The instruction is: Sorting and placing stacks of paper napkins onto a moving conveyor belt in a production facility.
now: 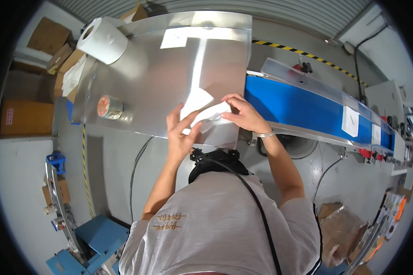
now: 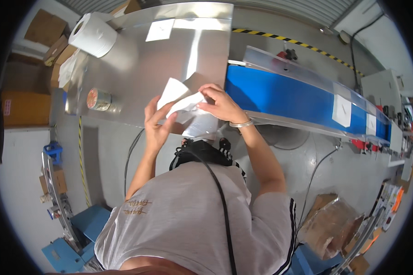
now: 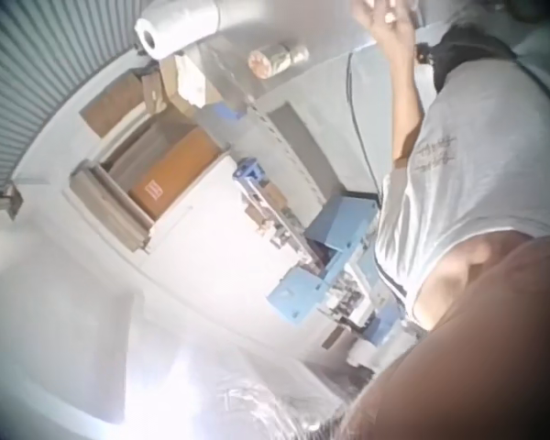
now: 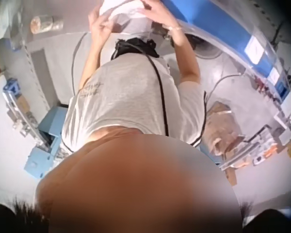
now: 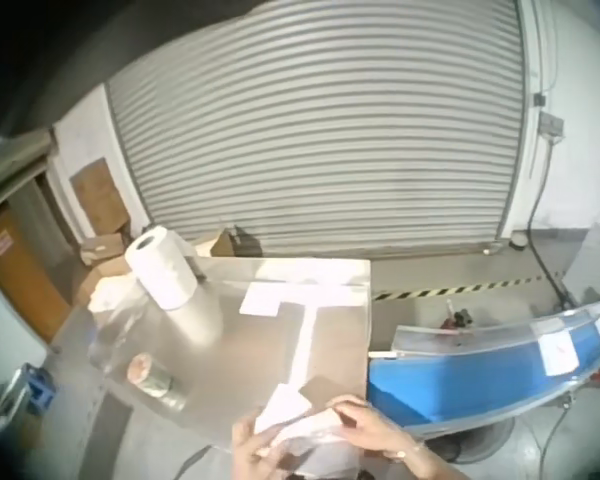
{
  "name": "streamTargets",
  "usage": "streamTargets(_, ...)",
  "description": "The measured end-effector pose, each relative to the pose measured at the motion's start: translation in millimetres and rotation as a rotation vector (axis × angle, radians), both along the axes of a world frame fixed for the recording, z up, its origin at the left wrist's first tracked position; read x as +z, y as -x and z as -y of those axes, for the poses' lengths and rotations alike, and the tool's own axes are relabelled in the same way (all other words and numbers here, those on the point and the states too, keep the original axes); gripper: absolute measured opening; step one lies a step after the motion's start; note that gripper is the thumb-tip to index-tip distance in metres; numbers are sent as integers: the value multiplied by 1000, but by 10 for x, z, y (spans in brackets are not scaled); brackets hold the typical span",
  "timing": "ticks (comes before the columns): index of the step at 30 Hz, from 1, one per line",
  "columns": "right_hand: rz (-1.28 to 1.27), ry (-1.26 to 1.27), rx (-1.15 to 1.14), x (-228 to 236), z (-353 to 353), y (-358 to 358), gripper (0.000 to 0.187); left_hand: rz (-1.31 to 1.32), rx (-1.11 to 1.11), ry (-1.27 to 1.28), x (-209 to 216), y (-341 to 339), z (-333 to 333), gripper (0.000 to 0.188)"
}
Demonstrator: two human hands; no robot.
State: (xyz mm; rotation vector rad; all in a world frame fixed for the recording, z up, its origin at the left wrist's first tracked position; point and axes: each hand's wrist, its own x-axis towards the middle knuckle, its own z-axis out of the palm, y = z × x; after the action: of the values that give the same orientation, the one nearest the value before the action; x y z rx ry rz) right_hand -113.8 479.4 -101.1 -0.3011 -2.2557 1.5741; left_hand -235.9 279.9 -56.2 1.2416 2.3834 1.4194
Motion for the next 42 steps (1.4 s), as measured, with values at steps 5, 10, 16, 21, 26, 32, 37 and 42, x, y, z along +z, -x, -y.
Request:
streamTargets(5, 287, 12, -467, -379, -680, -868, 29, 37, 69, 38, -21, 122, 42, 34)
streamTargets(10, 340, 165, -1021, -484, -1593, -1904, 47, -61, 94, 67, -30, 202, 46, 34)
streamTargets(16, 519, -886, -1135, -296, -1506, -1914, 57, -4, 61, 18, -18, 189, 13, 36)
streamTargets(21, 106, -195, -323, 167, -421, -536, 60, -8, 62, 19, -66, 214, 44, 32)
streamTargets(26, 56, -121, 62, 275, 89, 288, 57, 3, 62, 1, -100, 204, 59, 32)
streamTargets(32, 115, 192, 66, 31, -4, 305, 36, -51, 95, 23, -35, 201, -4, 26)
streamTargets(37, 88, 184, -431, -300, -574, -564, 22, -197, 128, 22, -74, 289, 81, 21)
streamTargets(42, 290, -153, -1061, -569, -1604, -1940, 31, -353, 69, 39, -55, 186, 21, 22)
